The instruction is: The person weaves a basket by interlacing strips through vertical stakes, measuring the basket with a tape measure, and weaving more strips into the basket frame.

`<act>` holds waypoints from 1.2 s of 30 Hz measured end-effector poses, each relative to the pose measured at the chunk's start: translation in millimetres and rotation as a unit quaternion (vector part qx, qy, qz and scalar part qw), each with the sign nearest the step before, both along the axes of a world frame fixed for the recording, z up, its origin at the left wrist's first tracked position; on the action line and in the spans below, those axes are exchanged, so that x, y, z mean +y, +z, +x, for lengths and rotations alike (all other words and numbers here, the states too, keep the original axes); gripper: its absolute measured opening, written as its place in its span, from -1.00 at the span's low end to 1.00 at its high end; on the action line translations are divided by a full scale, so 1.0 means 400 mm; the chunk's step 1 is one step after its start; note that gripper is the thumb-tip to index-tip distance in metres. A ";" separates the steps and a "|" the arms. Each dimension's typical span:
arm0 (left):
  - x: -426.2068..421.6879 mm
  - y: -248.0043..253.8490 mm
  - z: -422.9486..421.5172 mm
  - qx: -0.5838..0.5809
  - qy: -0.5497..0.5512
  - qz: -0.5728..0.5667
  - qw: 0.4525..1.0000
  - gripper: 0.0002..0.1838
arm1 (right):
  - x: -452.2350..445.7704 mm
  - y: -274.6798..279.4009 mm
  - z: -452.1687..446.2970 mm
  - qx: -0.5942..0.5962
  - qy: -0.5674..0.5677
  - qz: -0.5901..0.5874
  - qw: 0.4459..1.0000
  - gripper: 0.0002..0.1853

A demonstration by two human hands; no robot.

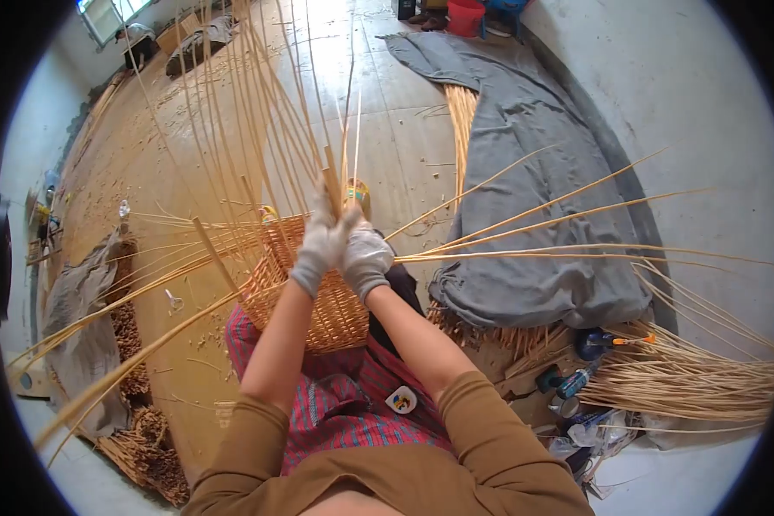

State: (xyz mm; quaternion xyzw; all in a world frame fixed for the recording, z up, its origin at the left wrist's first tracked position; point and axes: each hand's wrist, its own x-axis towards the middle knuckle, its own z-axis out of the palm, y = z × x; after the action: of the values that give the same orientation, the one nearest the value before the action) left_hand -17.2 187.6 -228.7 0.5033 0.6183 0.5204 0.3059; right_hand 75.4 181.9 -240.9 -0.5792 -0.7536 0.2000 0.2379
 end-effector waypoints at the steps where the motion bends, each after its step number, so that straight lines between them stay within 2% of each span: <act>1: -0.061 -0.017 -0.007 -0.106 -0.094 0.007 0.990 -0.04 | 0.003 -0.009 0.000 0.020 -0.002 0.018 1.000 -0.61; 2: -0.104 -0.030 -0.022 -0.098 -0.092 0.000 0.991 -0.04 | 0.004 -0.014 -0.007 0.039 -0.006 0.037 0.999 -0.61; 3: -0.141 -0.043 -0.032 -0.111 -0.076 0.023 0.991 -0.22 | 0.000 0.010 -0.012 -0.010 -0.041 -0.067 0.997 -0.63; 4: -0.173 -0.046 -0.032 -0.128 -0.058 0.049 0.989 -0.39 | 0.001 0.036 -0.010 -0.010 -0.039 -0.068 0.997 -0.63; 5: -0.214 -0.046 -0.041 -0.129 -0.054 0.047 0.989 -0.39 | -0.003 0.063 -0.009 -0.020 -0.040 -0.090 0.995 -0.62; 7: -0.308 -0.013 -0.073 -0.146 -0.037 0.007 0.989 -0.66 | 0.003 0.062 -0.008 -0.013 -0.029 -0.128 0.991 -0.57; 8: -0.351 -0.014 -0.097 -0.153 -0.019 0.026 0.988 -0.78 | 0.023 0.054 -0.006 -0.010 -0.023 -0.127 0.992 -0.57; 10: -0.439 -0.072 -0.196 -0.147 0.048 -0.019 0.988 -0.83 | 0.044 0.048 -0.010 -0.033 -0.006 -0.212 0.977 -0.43; 11: -0.475 -0.075 -0.245 -0.158 0.086 -0.019 0.984 -0.85 | 0.024 0.055 -0.004 -0.025 0.001 -0.218 0.976 -0.43; 13: -0.538 -0.096 -0.336 -0.200 0.202 -0.012 0.959 -0.88 | -0.010 0.091 -0.004 -0.031 -0.027 -0.069 0.997 -0.35; 14: -0.549 -0.108 -0.388 -0.140 0.250 -0.017 0.958 -0.80 | -0.041 0.090 -0.046 0.212 -0.003 0.058 0.976 -0.34; 15: -0.541 -0.114 -0.425 -0.110 0.228 0.001 0.967 -0.75 | -0.097 0.086 -0.093 0.436 0.016 0.182 0.881 -0.32; 17: -0.538 -0.136 -0.473 -0.080 0.200 0.004 0.977 -0.70 | -0.231 0.222 -0.156 0.294 0.218 0.196 0.910 -0.48; 18: -0.516 -0.144 -0.498 -0.217 0.107 -0.056 0.969 -0.66 | -0.310 0.239 -0.218 0.287 0.300 0.186 0.891 -0.62; 19: -0.486 -0.144 -0.517 -0.347 0.011 -0.110 0.931 -0.62 | -0.388 0.172 -0.290 0.264 0.433 0.154 0.848 -0.78; 20: -0.471 -0.071 -0.472 -0.123 -0.035 -0.091 0.988 -0.64 | -0.463 0.219 -0.381 -0.166 0.433 0.148 0.874 -0.82; 21: -0.456 -0.111 -0.515 -0.137 -0.079 -0.126 0.979 -0.63 | -0.492 0.193 -0.364 0.038 0.523 0.148 0.839 -0.79; 22: -0.438 -0.123 -0.539 -0.152 -0.122 -0.161 0.967 -0.62 | -0.493 0.201 -0.359 0.068 0.545 0.081 0.832 -0.73; 23: -0.443 -0.143 -0.553 -0.106 -0.098 -0.175 0.974 -0.63 | -0.465 0.200 -0.365 0.064 0.515 0.089 0.850 -0.69; 24: -0.450 -0.195 -0.570 -0.318 -0.083 -0.157 0.931 -0.63 | -0.417 0.215 -0.361 0.057 0.490 0.092 0.865 -0.64; 26: -0.449 -0.090 -0.488 -0.156 -0.057 -0.054 0.985 -0.62 | -0.303 0.219 -0.259 0.236 0.313 0.067 0.918 -0.55; 27: -0.445 -0.126 -0.514 -0.148 -0.035 -0.178 0.972 -0.60 | -0.208 0.009 -0.299 0.450 0.244 0.144 0.847 -0.67; 28: -0.440 -0.129 -0.514 -0.156 -0.029 -0.167 0.973 -0.60 | -0.141 0.041 -0.217 0.565 0.156 0.030 0.810 -0.81; 29: -0.438 -0.131 -0.506 -0.139 -0.030 -0.145 0.979 -0.55 | -0.122 -0.015 -0.163 0.565 0.051 -0.100 0.817 -0.87; 30: -0.446 -0.137 -0.498 -0.123 -0.028 -0.128 0.984 -0.50 | -0.115 -0.042 -0.127 0.548 -0.046 -0.256 0.795 -0.92; 31: -0.450 -0.142 -0.494 -0.133 -0.011 -0.171 0.976 -0.48 | -0.122 -0.058 -0.111 0.604 0.005 -0.250 0.757 -0.90; 32: -0.452 -0.151 -0.481 -0.139 -0.002 -0.163 0.977 -0.48 | -0.113 -0.074 -0.110 0.598 0.015 -0.252 0.761 -0.90; 34: -0.494 -0.136 -0.384 -0.224 0.118 -0.001 0.968 -0.50 | -0.134 -0.070 -0.102 0.642 -0.005 -0.238 0.729 -0.90; 35: -0.540 -0.160 -0.353 -0.177 0.220 -0.029 0.959 -0.55 | -0.124 -0.088 -0.089 0.609 0.015 -0.242 0.755 -0.86; 36: -0.573 -0.227 -0.332 -0.100 0.249 0.022 0.963 -0.61 | -0.122 -0.099 -0.089 0.608 0.022 -0.241 0.756 -0.86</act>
State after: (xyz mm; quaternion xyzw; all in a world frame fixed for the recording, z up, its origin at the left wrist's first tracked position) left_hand -150.0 -41.5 -319.3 0.2856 0.6788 0.6411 0.2162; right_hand 39.7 133.1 -280.6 -0.3574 -0.3897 0.6899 0.4943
